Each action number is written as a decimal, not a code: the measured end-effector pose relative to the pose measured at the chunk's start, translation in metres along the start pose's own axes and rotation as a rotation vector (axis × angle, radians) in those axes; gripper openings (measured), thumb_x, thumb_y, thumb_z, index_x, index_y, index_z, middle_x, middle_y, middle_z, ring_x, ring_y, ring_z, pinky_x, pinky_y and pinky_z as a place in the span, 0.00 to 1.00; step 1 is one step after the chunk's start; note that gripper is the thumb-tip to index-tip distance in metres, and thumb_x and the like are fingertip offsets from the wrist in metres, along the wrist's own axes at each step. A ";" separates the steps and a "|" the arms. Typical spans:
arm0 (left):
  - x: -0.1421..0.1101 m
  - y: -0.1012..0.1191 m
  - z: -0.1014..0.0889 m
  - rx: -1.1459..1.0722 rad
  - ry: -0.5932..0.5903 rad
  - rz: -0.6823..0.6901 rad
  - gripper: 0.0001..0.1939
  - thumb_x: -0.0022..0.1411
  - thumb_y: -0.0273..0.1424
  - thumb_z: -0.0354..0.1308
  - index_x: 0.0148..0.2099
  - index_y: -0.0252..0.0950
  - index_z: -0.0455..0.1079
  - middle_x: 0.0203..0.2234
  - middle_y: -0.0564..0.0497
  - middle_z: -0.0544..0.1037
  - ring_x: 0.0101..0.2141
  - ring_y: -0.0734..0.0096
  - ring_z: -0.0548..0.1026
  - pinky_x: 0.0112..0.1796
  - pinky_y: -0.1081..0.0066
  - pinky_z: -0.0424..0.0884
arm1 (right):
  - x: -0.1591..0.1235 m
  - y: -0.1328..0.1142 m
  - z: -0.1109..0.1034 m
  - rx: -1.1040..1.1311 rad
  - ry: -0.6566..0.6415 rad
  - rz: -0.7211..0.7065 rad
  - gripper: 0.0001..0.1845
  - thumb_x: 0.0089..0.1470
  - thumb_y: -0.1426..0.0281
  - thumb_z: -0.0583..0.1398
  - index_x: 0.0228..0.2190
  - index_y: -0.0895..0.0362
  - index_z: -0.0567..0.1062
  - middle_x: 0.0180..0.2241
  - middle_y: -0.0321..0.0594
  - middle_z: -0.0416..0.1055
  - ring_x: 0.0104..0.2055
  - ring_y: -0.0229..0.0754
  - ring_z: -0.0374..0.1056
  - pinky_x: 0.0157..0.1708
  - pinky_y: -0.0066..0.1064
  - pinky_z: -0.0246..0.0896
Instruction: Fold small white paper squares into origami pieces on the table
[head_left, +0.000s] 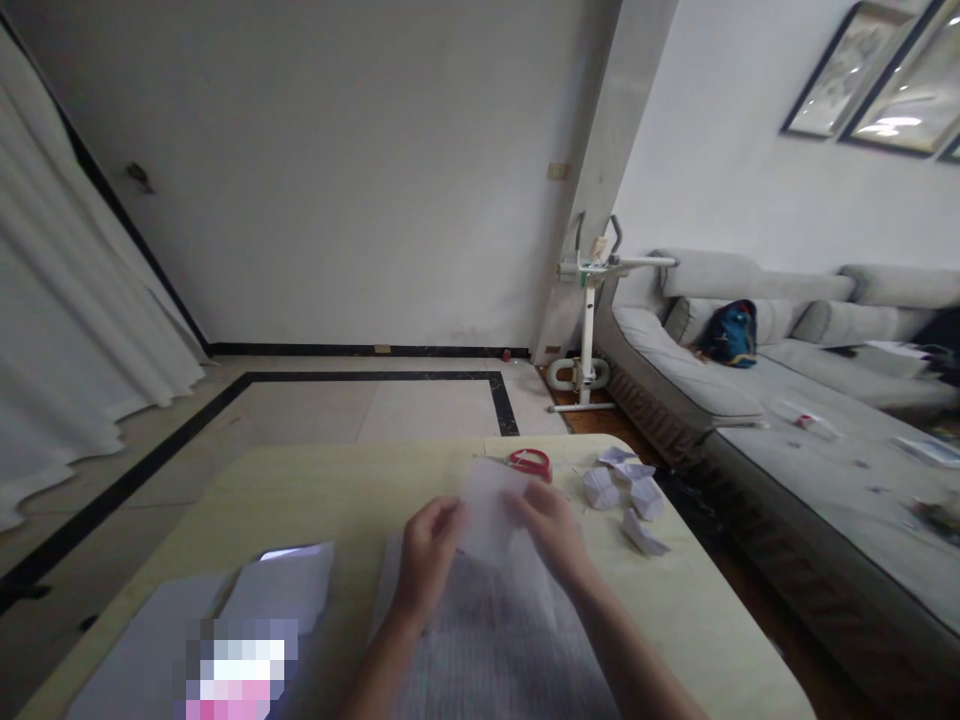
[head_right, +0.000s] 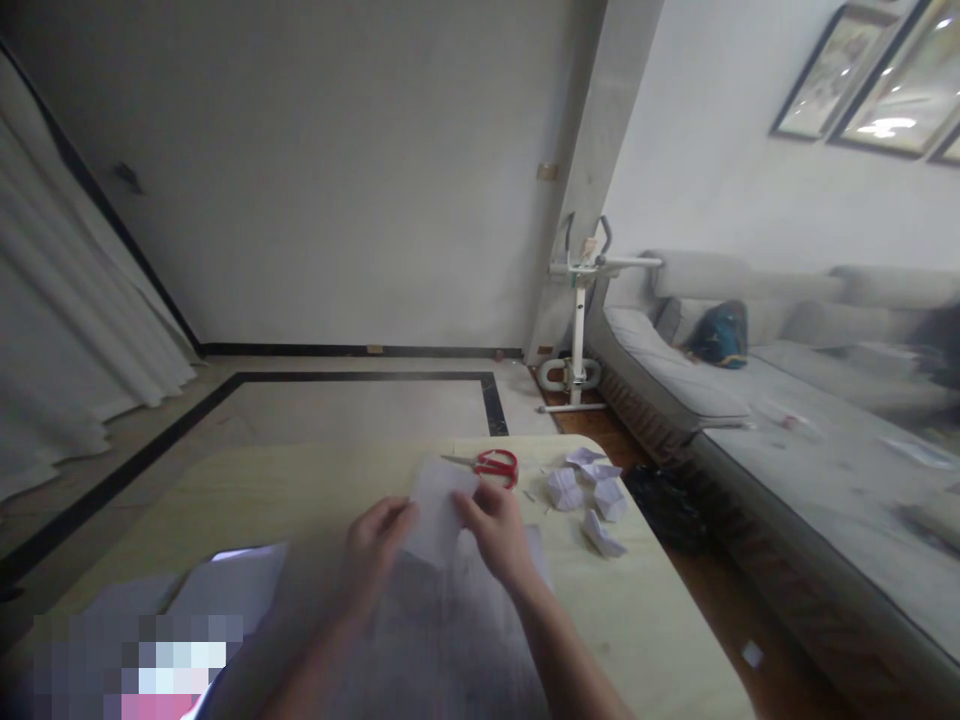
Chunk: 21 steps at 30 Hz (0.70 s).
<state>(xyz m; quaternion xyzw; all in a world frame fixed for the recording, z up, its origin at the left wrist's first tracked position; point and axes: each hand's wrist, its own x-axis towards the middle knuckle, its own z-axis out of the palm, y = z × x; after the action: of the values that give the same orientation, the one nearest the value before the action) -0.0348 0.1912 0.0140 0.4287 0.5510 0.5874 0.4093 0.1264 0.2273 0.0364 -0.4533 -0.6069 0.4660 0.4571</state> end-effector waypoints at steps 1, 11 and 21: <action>0.001 -0.004 0.001 0.007 0.000 -0.001 0.13 0.54 0.40 0.62 0.31 0.34 0.75 0.23 0.51 0.78 0.26 0.66 0.75 0.26 0.74 0.69 | 0.002 0.004 -0.001 -0.011 0.011 0.001 0.20 0.52 0.54 0.61 0.22 0.58 0.70 0.19 0.34 0.65 0.23 0.37 0.60 0.23 0.27 0.55; -0.005 -0.014 -0.002 0.012 0.013 -0.079 0.13 0.54 0.40 0.59 0.30 0.34 0.72 0.22 0.52 0.76 0.26 0.67 0.72 0.26 0.75 0.67 | -0.010 0.030 0.004 0.114 -0.104 0.043 0.19 0.51 0.54 0.63 0.31 0.58 0.75 0.27 0.38 0.72 0.27 0.40 0.64 0.26 0.29 0.61; -0.008 -0.021 -0.001 0.086 -0.129 -0.038 0.14 0.58 0.41 0.59 0.34 0.33 0.74 0.25 0.52 0.76 0.28 0.68 0.72 0.29 0.75 0.66 | -0.008 0.031 -0.016 0.532 -0.322 0.241 0.47 0.51 0.34 0.40 0.41 0.57 0.78 0.38 0.50 0.77 0.45 0.54 0.71 0.44 0.44 0.62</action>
<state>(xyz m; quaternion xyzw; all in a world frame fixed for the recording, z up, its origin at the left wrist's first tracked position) -0.0331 0.1840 -0.0070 0.4725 0.5563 0.5266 0.4359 0.1469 0.2264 0.0068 -0.3071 -0.4704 0.7244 0.3995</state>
